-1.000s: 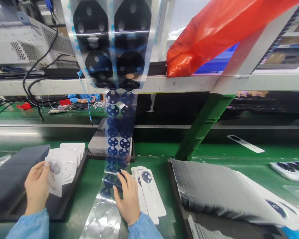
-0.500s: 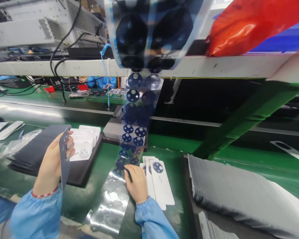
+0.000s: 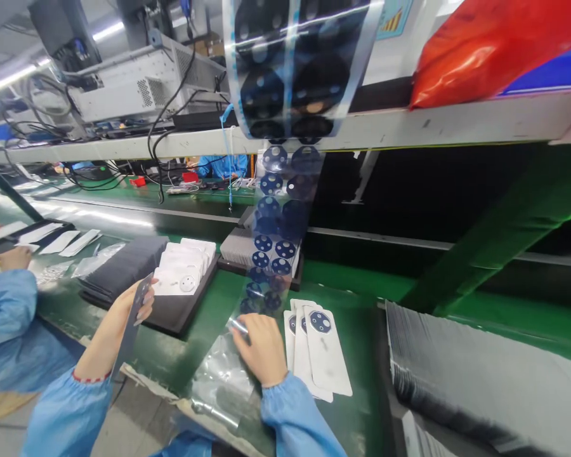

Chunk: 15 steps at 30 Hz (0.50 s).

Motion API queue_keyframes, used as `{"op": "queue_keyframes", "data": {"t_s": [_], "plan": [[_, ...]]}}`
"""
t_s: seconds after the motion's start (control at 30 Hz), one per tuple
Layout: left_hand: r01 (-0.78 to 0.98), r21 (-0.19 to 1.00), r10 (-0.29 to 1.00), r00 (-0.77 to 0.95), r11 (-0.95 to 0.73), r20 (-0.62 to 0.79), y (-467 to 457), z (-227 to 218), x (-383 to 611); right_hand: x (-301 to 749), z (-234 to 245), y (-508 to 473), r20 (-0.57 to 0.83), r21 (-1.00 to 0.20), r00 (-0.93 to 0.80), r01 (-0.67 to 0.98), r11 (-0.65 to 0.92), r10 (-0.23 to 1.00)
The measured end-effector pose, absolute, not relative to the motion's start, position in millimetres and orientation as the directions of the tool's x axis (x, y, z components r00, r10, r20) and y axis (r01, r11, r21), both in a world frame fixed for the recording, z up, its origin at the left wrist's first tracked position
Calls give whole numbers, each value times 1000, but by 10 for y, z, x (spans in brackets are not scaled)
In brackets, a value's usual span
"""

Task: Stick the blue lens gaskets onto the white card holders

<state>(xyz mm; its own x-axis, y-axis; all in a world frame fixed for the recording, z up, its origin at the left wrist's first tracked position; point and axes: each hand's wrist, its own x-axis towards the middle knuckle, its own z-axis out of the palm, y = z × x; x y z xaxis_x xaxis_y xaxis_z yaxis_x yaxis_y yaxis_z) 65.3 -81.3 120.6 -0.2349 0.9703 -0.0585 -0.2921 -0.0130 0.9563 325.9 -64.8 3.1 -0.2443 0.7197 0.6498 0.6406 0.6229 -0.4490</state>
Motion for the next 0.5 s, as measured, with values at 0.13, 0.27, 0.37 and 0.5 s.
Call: {"op": "queue_keyframes", "data": {"t_s": [0.13, 0.27, 0.37, 0.5], "plan": [[-392, 918, 967, -252, -63, -41, -924, 1074, 518, 2479, 182, -1044, 345, -385, -635, 576, 721, 691], [-472, 877, 969, -245, -94, -28, -962, 1144, 623, 1766, 71, -1210, -49, -337, -816, 556, 760, 575], [-506, 858, 978, -208, -91, -19, -997, 1183, 724, 1605, -27, -1081, -159, -361, -840, 539, 761, 519], [-498, 866, 985, -165, -40, -50, -1032, 1154, 790, 1649, -35, -895, -182, -402, -846, 529, 747, 501]]}}
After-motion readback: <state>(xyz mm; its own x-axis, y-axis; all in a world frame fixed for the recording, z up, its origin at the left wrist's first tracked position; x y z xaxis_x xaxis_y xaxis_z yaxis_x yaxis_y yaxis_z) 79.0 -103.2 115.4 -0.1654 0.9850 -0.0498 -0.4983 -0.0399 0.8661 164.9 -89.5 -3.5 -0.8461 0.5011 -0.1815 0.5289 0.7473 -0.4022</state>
